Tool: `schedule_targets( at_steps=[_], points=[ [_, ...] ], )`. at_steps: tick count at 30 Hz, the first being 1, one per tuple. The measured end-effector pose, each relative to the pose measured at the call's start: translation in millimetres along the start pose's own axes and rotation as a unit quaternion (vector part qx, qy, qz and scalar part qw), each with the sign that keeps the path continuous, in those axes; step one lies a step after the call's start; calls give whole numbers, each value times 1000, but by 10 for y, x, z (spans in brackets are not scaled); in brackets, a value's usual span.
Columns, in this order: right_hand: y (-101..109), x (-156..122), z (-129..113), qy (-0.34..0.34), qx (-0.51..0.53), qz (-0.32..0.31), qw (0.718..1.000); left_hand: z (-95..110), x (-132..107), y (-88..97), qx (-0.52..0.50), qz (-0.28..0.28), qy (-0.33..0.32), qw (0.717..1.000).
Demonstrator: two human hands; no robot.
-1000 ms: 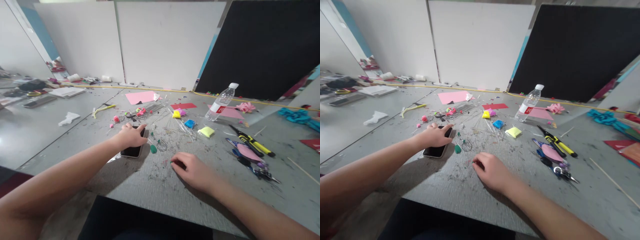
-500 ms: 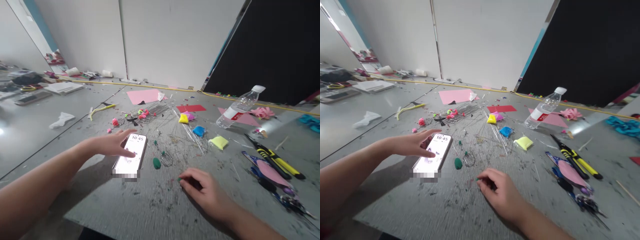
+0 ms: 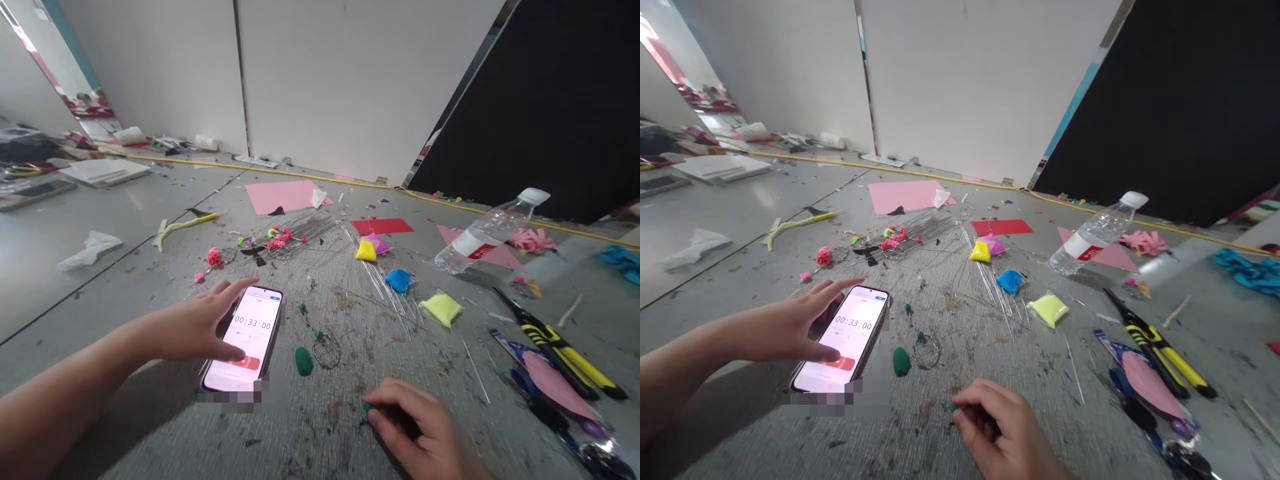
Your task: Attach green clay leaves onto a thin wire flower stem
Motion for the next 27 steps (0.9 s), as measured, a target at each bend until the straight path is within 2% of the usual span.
schedule_targets(
  at_steps=[4, 6, 8, 9, 14, 17, 21, 24, 27],
  points=[
    [13, -5, -15, -6, 12, 9, 1000, -10, 85, 42, -71, -16, 9, 997],
    [13, 2, -41, -2, 16, 22, 1000, -44, 164, 105, -106, 61, 32, 992],
    [13, 8, -57, 1, 16, 36, 999, -56, 227, 174, -100, 159, 31, 982],
    [14, 10, -57, -1, 15, 42, 999, -51, 251, 194, -99, 188, 24, 977],
    [28, -9, 4, -26, 51, 57, 997, -51, 308, 226, -179, 254, 13, 950],
    [14, -43, 44, -62, 97, 45, 992, -88, 319, 220, -218, 269, 12, 938],
    [-25, -97, 81, -140, 183, 78, 970, -131, 312, 198, -228, 276, 2, 934],
    [-62, -125, 99, -181, 218, 91, 955, -88, 293, 169, -151, 250, -78, 953],
    [-73, -136, 104, -192, 225, 98, 950, -10, 266, 132, -76, 203, -169, 962]
  ],
)
Point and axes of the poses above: each hand's wrist, its own x-axis towards the middle knuckle, its own y-axis out of the back of the hand, z = x × y, the point moved 3 cm from there along x, towards the middle knuckle, and after that the axes turned 6 degrees about z, right-handed, at the moved point
